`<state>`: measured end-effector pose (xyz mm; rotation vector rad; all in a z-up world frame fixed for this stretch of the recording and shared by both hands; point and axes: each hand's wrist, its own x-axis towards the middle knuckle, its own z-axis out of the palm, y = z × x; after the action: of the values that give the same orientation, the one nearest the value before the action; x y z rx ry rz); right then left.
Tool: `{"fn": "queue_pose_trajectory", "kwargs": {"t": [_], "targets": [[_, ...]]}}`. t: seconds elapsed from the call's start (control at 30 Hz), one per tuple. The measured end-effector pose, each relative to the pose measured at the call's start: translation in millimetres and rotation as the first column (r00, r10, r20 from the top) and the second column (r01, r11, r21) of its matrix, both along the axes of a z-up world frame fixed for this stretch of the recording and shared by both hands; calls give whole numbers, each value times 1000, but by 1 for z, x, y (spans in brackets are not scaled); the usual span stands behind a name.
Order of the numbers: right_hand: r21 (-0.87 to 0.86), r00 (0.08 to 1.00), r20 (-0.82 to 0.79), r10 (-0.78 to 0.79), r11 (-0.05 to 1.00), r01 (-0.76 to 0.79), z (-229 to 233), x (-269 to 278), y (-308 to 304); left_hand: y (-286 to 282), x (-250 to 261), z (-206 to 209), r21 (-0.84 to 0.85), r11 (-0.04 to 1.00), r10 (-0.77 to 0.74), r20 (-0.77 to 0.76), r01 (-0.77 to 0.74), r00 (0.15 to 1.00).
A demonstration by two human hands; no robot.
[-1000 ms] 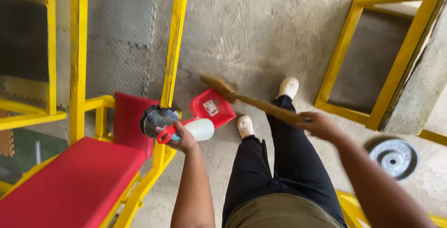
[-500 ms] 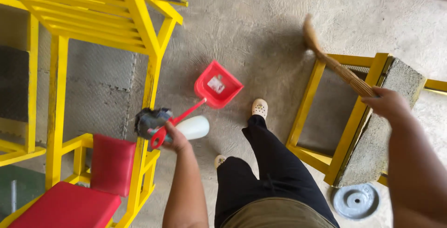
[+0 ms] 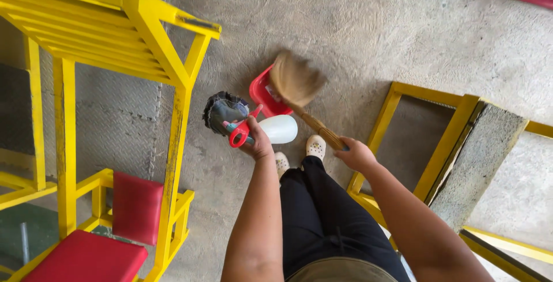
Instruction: Sweeping the floor of a weight training area in a gym using a broom and dustpan.
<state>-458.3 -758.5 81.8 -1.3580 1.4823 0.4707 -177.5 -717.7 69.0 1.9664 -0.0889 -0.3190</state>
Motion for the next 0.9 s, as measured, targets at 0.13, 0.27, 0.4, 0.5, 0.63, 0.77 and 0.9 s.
{"fn": "queue_pose_trajectory", "kwargs": {"t": [0.13,0.27,0.4,0.5,0.63,0.77,0.9], "targets": [[121,996,-59,-74,989,81,80,-29,-66,-30,11,8,-170,984,-46,39,52,998],[-259,990,-18,138,956,-138,95,-85,-125,-74,26,17,-200,979,-33,59,45,998],[-263,970,-234,65,956,-128,169,-84,-190,-146,35,61,-262,964,1,-166,-45,986],[-364,962,-273,-19,927,-85,147,-126,-244,-209,53,55,-271,962,-6,-147,-35,989],[-329,924,-356,-138,944,14,169,-118,-310,-274,81,38,-316,949,-60,-170,4,984],[-431,928,-311,-206,901,56,151,-142,-361,-322,102,36,-300,950,-97,-32,83,995],[-501,933,-33,-359,814,295,102,-194,-418,-359,119,59,-267,964,8,-15,-11,1000]]}}
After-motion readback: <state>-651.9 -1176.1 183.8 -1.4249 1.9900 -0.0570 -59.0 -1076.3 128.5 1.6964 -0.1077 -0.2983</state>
